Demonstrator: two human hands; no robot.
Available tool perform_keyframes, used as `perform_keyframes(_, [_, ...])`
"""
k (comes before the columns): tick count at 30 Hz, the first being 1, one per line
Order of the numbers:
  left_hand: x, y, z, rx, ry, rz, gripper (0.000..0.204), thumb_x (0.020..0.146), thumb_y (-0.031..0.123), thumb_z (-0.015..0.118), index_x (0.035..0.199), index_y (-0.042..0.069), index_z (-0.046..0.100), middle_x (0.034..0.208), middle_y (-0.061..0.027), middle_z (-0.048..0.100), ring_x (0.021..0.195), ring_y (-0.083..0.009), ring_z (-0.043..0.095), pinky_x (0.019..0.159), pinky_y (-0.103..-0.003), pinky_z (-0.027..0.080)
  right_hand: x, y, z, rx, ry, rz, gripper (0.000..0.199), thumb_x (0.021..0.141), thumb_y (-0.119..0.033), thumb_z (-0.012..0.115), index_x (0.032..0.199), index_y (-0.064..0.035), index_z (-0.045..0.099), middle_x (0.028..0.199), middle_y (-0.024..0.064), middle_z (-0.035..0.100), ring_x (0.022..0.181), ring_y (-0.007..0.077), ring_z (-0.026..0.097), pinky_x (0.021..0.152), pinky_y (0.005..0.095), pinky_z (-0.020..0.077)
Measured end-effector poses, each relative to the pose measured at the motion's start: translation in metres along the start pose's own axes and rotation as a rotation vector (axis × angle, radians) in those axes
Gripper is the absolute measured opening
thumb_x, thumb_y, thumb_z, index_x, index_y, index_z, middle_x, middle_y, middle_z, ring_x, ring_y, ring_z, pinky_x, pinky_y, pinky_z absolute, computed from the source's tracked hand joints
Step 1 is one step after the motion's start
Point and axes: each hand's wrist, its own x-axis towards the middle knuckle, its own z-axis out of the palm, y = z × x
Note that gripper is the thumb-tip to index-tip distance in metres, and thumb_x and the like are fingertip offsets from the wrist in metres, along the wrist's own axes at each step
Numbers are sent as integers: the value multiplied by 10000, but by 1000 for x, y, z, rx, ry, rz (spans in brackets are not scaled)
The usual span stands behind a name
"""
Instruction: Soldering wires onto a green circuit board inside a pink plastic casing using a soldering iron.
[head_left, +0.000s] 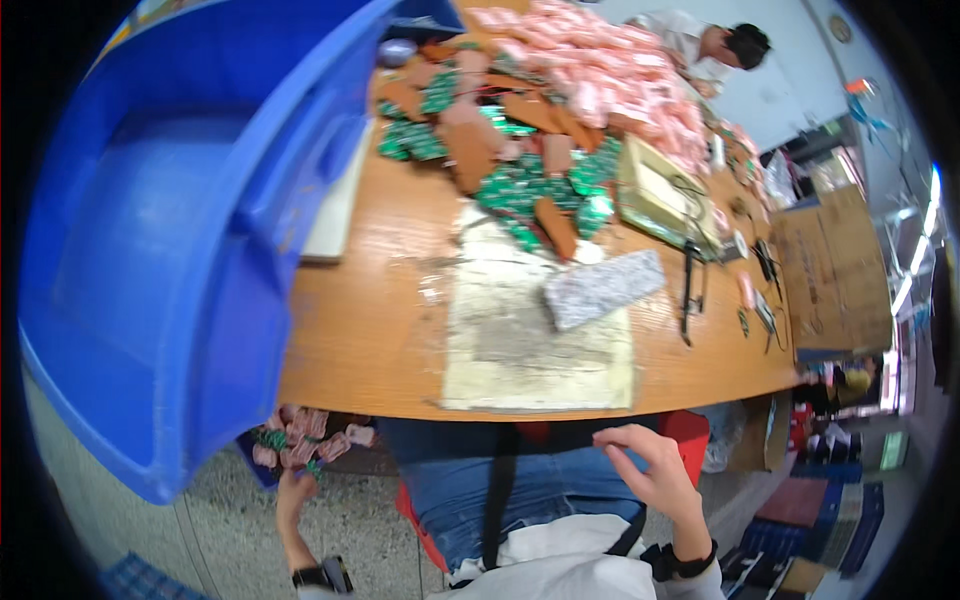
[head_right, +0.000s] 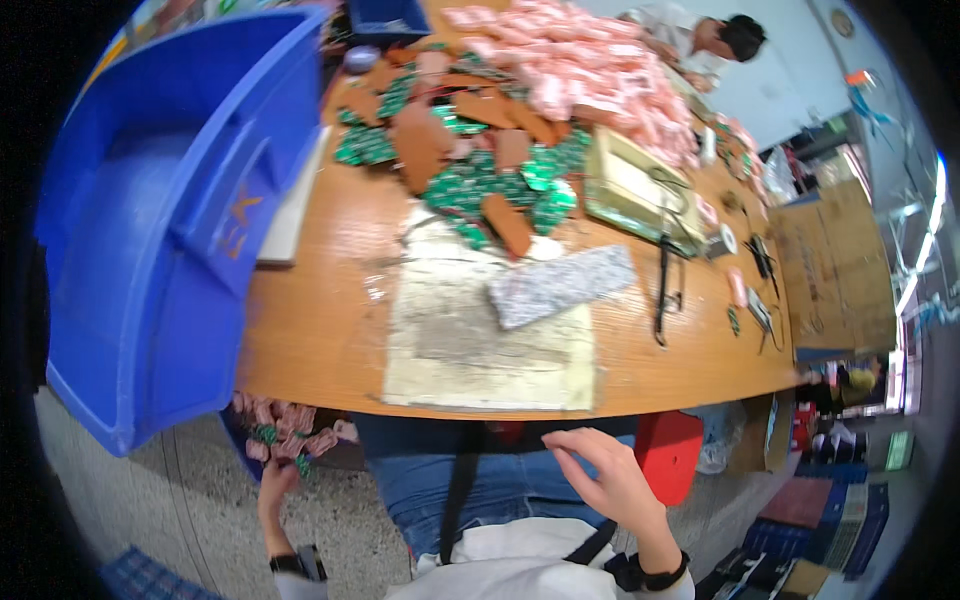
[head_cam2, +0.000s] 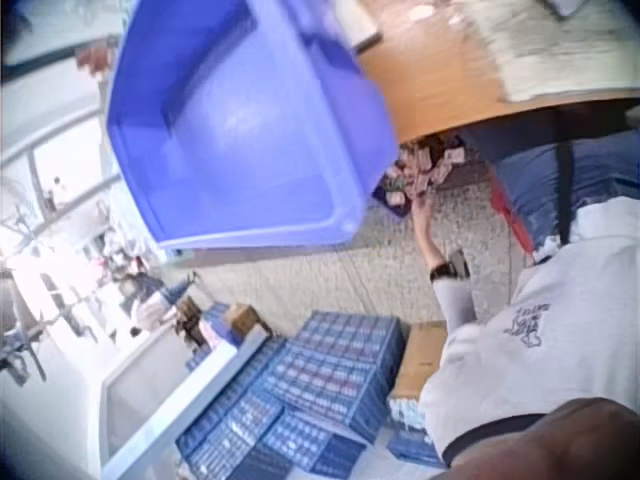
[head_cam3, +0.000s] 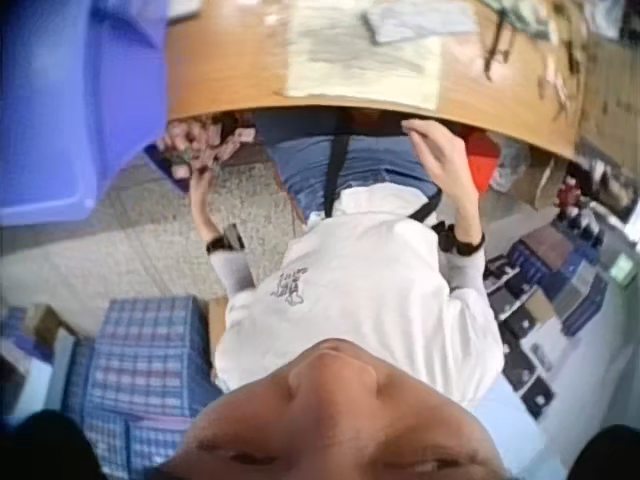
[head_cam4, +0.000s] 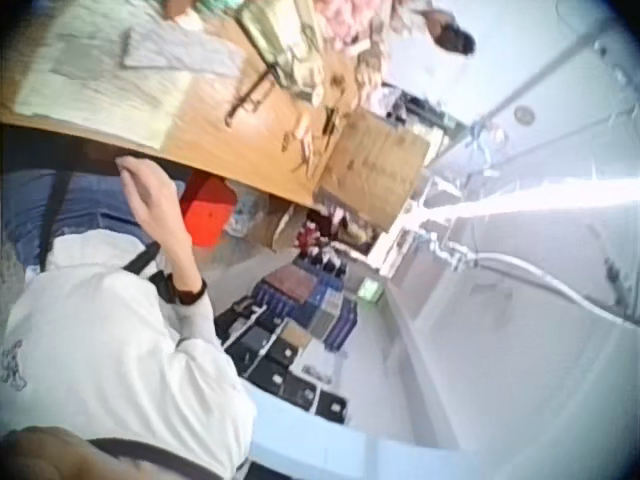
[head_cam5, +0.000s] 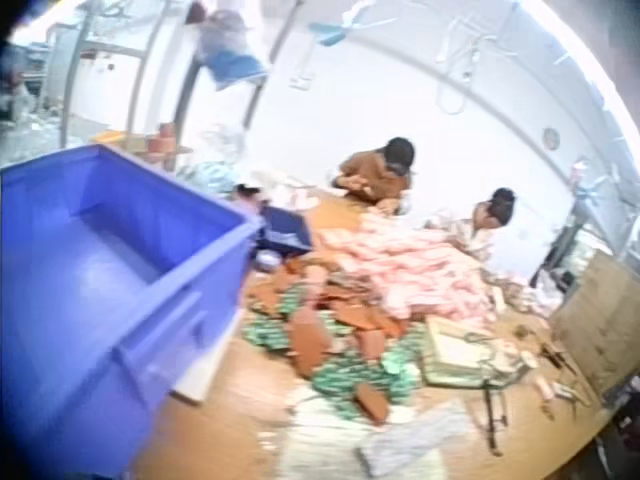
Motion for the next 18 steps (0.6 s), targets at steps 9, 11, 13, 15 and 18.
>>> perform_keyframes(9, [-129, 355, 187, 376, -721, 199, 230, 854, 159, 575, 1019, 1, 597, 749, -60, 642, 653, -68, 585, 580, -205, 462, 49, 78, -81, 42, 566, -124, 123, 779, -18, 577, 899, 10, 588, 824, 129, 605, 746, 247, 595, 657, 293, 467])
perform_keyframes(11, [-128, 388, 237, 386, -694, 297, 237, 851, 162, 581, 1030, 7, 590, 737, -53, 631, 644, -43, 555, 573, -192, 443, 78, 107, -90, -147, 709, -198, 137, 764, -34, 587, 893, 2, 562, 842, 132, 595, 778, 273, 570, 685, 337, 457])
perform_keyframes(13, [-122, 412, 289, 344, -606, 452, 238, 851, 144, 577, 1041, 2, 580, 712, -40, 607, 617, -38, 519, 558, -183, 425, 90, 132, -107, -185, 727, -118, 158, 757, -48, 594, 901, -7, 545, 850, 131, 590, 788, 281, 560, 698, 352, 452])
perform_keyframes(15, [-115, 432, 326, 385, -675, 478, 231, 853, 129, 570, 1047, 5, 572, 739, -47, 612, 633, -50, 528, 565, -204, 434, 103, 144, -106, -290, 700, -8, 206, 747, -83, 611, 908, -30, 494, 810, 125, 588, 769, 286, 550, 683, 376, 450])
perform_keyframes(18, [-108, 452, 367, 452, -726, 507, 221, 858, 150, 561, 1027, 7, 569, 743, -71, 615, 621, -95, 547, 572, -231, 444, 109, 149, -113, -351, 614, 68, 224, 733, -93, 625, 895, -39, 480, 752, 117, 587, 745, 283, 555, 666, 376, 451])
